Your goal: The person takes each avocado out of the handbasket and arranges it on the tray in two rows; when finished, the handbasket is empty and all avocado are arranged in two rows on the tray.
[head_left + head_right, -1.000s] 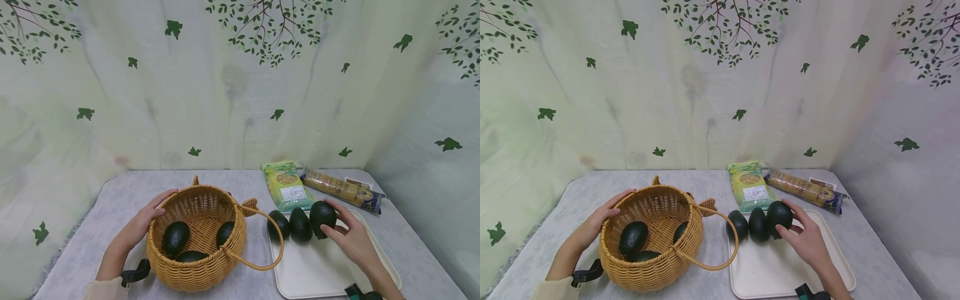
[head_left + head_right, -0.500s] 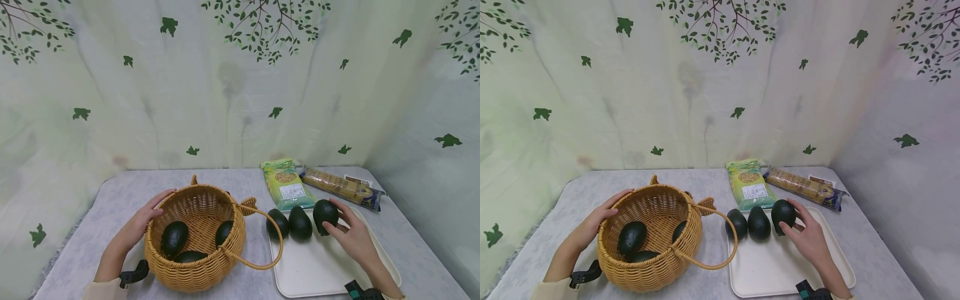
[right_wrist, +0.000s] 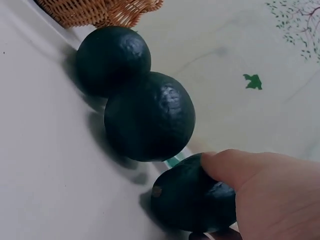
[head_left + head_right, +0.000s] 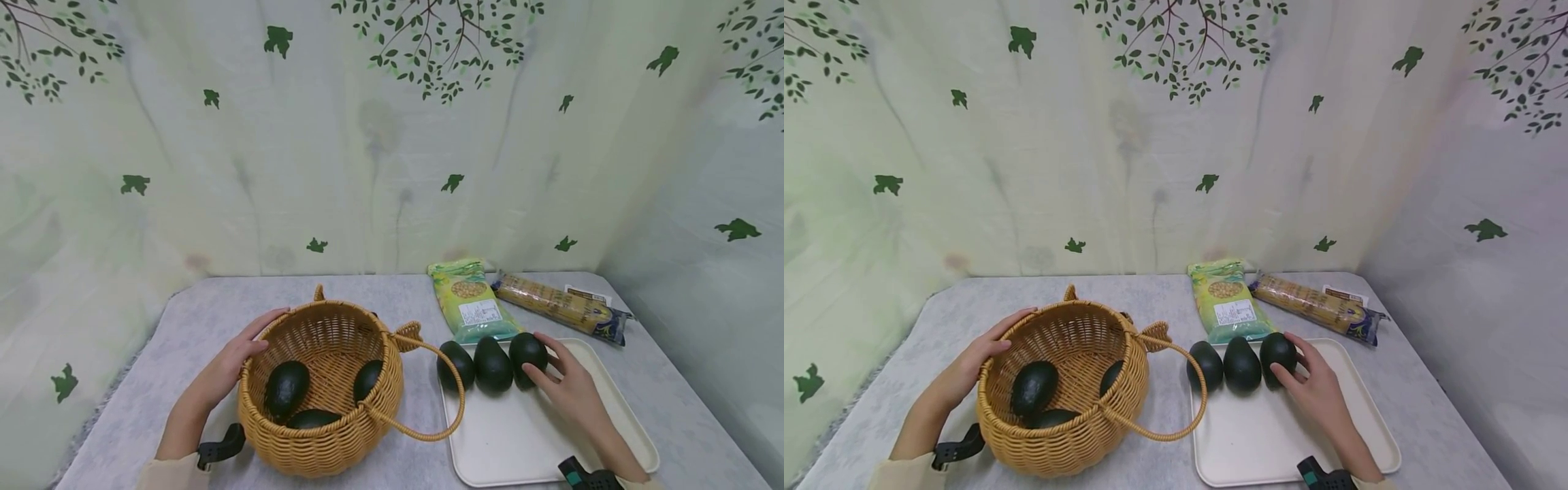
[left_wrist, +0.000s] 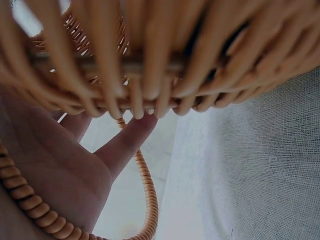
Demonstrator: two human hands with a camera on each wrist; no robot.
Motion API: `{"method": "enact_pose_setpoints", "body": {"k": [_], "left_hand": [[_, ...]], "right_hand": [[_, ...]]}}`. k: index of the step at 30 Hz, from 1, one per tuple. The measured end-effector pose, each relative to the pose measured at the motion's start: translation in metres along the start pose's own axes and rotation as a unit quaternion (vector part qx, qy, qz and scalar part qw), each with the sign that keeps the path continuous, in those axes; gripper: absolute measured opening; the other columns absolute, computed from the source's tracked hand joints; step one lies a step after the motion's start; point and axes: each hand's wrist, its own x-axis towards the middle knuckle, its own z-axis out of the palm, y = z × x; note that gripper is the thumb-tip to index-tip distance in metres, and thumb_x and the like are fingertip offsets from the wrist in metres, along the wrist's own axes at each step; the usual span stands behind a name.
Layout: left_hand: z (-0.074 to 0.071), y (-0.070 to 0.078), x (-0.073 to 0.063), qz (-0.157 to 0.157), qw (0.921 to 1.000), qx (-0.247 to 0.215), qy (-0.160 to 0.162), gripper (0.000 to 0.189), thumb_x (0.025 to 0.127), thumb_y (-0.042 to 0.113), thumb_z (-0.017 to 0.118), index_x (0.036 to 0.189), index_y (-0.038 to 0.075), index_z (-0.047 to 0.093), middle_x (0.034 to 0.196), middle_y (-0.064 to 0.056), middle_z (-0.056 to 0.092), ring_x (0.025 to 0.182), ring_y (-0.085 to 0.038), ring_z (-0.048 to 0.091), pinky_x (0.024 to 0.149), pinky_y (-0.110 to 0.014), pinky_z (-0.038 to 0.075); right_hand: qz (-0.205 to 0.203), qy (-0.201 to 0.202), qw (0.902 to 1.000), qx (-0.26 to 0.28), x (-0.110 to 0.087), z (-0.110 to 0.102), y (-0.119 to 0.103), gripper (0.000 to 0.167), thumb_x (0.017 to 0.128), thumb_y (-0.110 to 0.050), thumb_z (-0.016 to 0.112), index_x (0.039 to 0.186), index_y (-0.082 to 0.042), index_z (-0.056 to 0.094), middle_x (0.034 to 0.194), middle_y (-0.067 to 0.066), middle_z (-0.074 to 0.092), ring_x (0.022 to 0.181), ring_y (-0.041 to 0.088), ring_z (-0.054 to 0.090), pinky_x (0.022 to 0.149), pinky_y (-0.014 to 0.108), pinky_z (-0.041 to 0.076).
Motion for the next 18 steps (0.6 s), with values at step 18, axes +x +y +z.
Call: {"method": "enact_pose_setpoints", "body": {"k": [18], "left_hand": [[-0.0003,0.0007,0.001,-0.003,1.0,-0.005,-0.002,0.054,0.11,0.024,0.035,0.164,0.024,0.028,0.168,-0.016,0.024,0.147,-0.05,0.025,0.097,-0.066,0.047]], "right_hand": [[-0.005,-0.043,0.9991,-0.004,0.0003,0.0061,0.006,0.075,0.105,-0.045,0.056,0.165,-0.015,0.023,0.163,0.029,0.03,0.138,0.051,0.045,0.106,0.055,0.045]]}}
